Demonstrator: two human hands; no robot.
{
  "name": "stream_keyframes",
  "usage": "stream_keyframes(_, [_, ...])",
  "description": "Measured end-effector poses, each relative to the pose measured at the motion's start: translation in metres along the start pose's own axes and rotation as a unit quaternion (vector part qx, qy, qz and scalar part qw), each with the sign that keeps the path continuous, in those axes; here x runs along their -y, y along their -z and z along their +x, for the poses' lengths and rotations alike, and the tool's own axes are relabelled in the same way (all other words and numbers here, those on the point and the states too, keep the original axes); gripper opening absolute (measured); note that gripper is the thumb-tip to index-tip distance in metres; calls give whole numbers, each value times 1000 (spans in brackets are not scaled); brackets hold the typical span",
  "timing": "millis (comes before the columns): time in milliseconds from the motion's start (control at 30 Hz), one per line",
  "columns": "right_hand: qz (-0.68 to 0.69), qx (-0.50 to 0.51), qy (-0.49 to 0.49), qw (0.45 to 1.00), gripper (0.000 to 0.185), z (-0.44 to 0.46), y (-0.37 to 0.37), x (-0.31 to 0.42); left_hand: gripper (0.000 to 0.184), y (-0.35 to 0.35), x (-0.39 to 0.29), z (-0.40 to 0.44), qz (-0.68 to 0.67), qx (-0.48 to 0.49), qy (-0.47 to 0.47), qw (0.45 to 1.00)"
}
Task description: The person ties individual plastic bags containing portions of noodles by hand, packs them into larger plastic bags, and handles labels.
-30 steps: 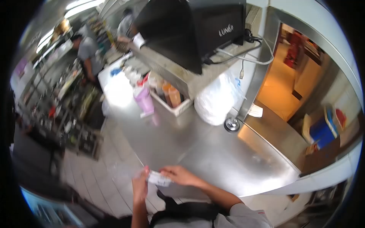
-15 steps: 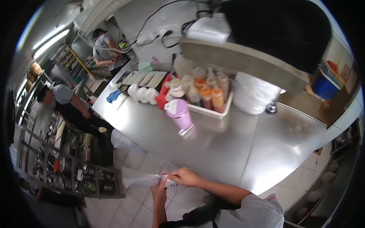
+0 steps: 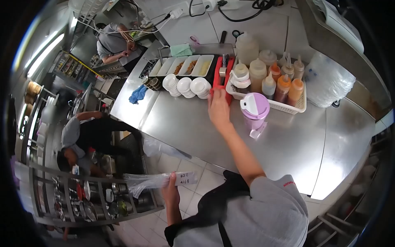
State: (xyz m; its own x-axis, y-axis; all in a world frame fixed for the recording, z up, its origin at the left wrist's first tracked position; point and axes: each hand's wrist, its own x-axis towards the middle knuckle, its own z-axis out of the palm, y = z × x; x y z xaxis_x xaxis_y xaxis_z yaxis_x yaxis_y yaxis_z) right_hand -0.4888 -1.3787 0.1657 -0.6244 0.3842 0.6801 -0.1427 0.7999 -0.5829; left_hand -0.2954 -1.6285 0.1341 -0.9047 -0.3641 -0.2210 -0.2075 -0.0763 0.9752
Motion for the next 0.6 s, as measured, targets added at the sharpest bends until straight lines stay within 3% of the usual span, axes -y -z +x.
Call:
stream_keyframes(67, [-36, 70, -158, 984, 49, 11, -22, -10, 35, -2, -17, 23, 34, 9, -11, 999])
stream_keyframes(133, [-107, 121, -200, 966, 29, 21, -30, -18, 35, 0, -21, 57, 40, 41, -13, 998])
stream_keyframes(300, [-234, 156, -262, 923, 35, 36, -46, -29, 33, -8, -26, 139, 24, 177, -14, 984])
stream_keyframes(400, [-257, 112, -310, 909, 40, 40, -52, -30, 32, -12, -37, 176, 22, 250, 10, 968])
stream_keyframes(500, [-270, 122, -357, 886, 38, 46, -57, -39, 31, -11, -51, 208, 19, 310, 18, 950])
stream_keyframes(600, [-142, 163, -403, 889, 35, 51, -50, -56, 33, -8, -53, 235, -15, 360, 42, 932])
